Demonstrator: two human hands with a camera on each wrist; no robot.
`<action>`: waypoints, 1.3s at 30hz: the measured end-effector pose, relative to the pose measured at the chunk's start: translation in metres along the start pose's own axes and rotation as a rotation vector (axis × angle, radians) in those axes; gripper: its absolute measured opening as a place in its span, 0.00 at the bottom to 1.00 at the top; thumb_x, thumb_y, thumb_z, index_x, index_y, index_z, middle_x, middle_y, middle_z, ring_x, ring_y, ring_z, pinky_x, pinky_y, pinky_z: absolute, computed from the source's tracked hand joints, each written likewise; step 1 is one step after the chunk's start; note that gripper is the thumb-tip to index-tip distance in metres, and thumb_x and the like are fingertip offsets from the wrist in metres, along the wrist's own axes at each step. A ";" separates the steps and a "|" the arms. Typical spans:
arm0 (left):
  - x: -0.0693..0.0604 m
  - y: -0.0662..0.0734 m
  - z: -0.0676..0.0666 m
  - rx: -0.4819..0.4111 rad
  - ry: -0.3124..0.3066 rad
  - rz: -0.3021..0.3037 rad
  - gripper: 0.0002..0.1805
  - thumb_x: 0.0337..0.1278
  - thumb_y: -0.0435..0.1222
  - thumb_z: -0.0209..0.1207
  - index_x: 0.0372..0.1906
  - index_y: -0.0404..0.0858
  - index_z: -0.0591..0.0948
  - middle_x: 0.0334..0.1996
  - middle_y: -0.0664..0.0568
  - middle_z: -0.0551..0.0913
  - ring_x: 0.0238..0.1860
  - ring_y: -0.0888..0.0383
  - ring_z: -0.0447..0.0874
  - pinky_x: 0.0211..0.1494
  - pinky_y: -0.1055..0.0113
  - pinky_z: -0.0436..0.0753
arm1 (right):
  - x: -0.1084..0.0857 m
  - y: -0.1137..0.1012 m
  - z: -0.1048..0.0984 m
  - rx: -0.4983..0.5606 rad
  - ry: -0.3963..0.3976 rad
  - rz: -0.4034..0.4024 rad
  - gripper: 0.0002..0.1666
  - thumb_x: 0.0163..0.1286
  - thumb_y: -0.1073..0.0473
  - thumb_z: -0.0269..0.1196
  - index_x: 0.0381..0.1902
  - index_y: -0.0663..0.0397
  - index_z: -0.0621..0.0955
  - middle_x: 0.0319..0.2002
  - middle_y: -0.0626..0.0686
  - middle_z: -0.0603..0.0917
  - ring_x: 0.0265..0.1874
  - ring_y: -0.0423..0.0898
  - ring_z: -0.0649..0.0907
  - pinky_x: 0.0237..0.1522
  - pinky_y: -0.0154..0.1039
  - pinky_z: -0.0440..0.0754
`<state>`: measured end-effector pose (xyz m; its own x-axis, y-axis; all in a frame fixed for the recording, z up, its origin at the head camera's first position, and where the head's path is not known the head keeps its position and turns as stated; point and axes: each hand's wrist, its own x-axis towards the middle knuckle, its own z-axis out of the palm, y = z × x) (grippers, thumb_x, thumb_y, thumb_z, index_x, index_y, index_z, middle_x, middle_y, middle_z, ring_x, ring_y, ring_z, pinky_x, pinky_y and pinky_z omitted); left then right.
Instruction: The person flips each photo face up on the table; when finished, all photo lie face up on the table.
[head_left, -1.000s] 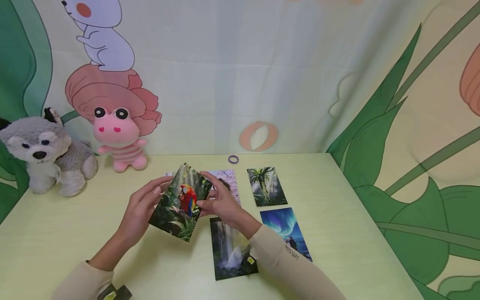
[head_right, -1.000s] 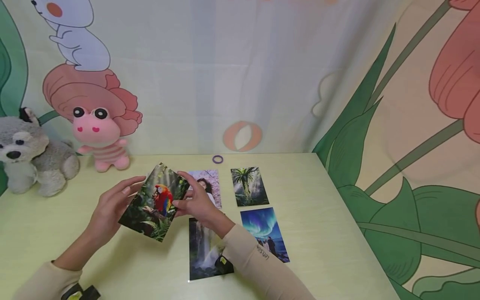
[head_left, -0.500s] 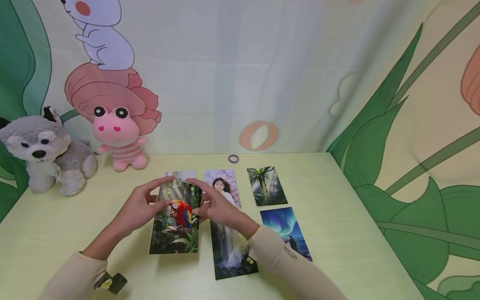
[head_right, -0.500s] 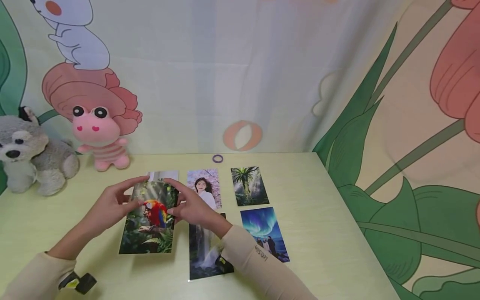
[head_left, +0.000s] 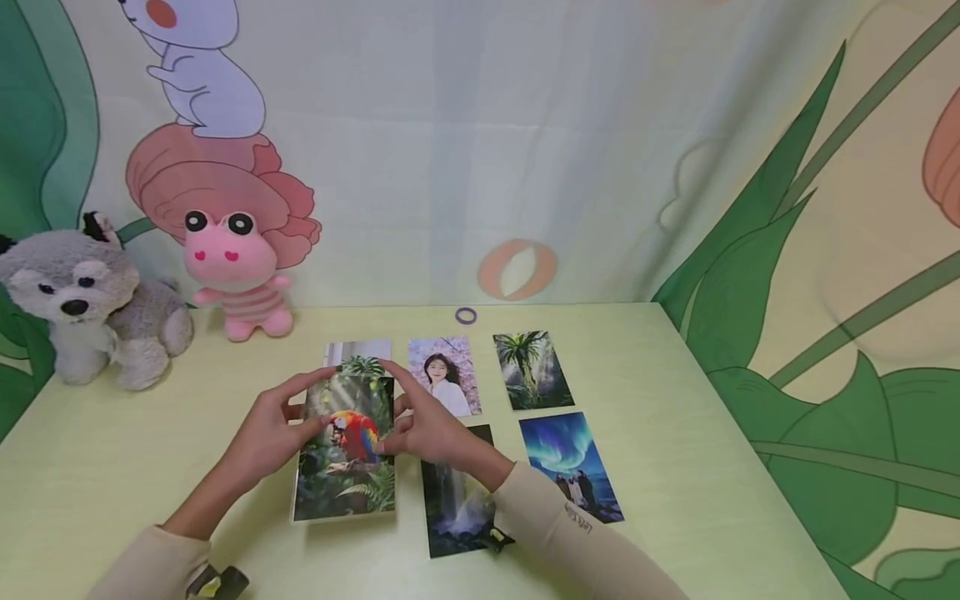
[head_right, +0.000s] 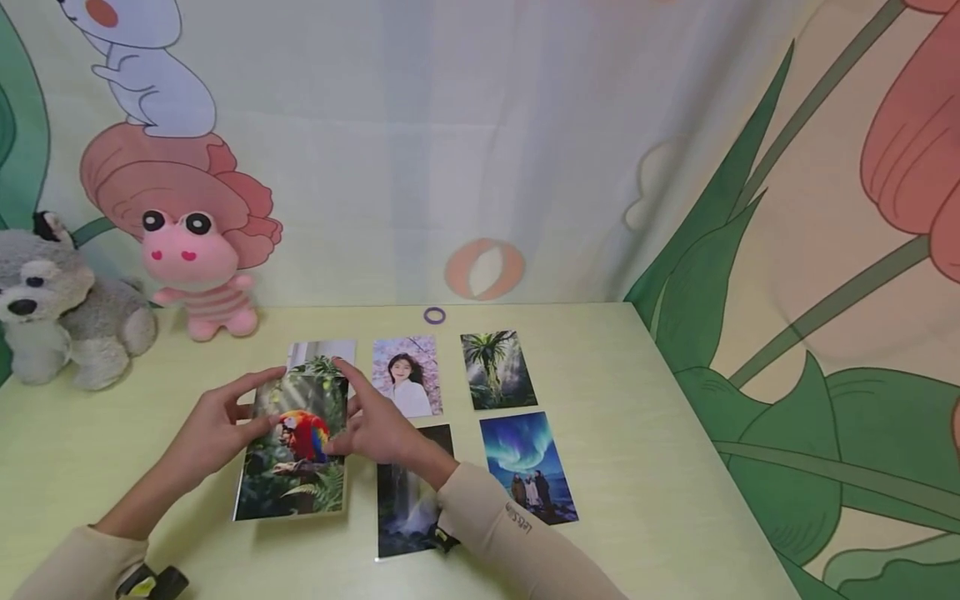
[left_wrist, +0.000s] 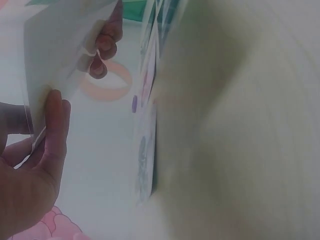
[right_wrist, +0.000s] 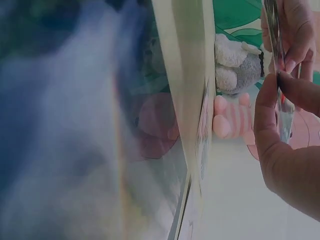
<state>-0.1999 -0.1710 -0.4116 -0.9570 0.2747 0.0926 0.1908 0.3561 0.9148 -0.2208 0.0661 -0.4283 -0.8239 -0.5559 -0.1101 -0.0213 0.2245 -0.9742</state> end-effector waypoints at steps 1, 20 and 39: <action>-0.001 -0.002 0.000 0.000 0.008 0.004 0.32 0.61 0.24 0.60 0.72 0.33 0.68 0.71 0.31 0.64 0.30 0.60 0.79 0.18 0.67 0.68 | -0.002 0.000 0.002 -0.010 0.003 0.013 0.62 0.60 0.75 0.69 0.78 0.23 0.52 0.35 0.53 0.69 0.20 0.41 0.74 0.27 0.37 0.72; -0.018 -0.016 0.013 0.063 0.023 0.019 0.33 0.56 0.19 0.62 0.69 0.27 0.70 0.65 0.27 0.70 0.46 0.33 0.86 0.29 0.69 0.83 | -0.034 0.001 0.025 -0.384 -0.024 0.111 0.62 0.50 0.66 0.79 0.78 0.42 0.59 0.28 0.49 0.76 0.16 0.37 0.75 0.23 0.31 0.71; -0.020 -0.029 0.024 0.551 -0.055 -0.081 0.31 0.45 0.35 0.74 0.59 0.32 0.81 0.31 0.49 0.78 0.29 0.55 0.68 0.30 0.63 0.65 | -0.032 0.000 0.037 -0.893 -0.146 0.154 0.60 0.47 0.50 0.82 0.75 0.51 0.65 0.49 0.49 0.87 0.42 0.42 0.85 0.47 0.33 0.81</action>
<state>-0.1810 -0.1658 -0.4495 -0.9634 0.2680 -0.0031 0.2174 0.7882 0.5758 -0.1736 0.0544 -0.4321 -0.7753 -0.5507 -0.3092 -0.3970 0.8058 -0.4395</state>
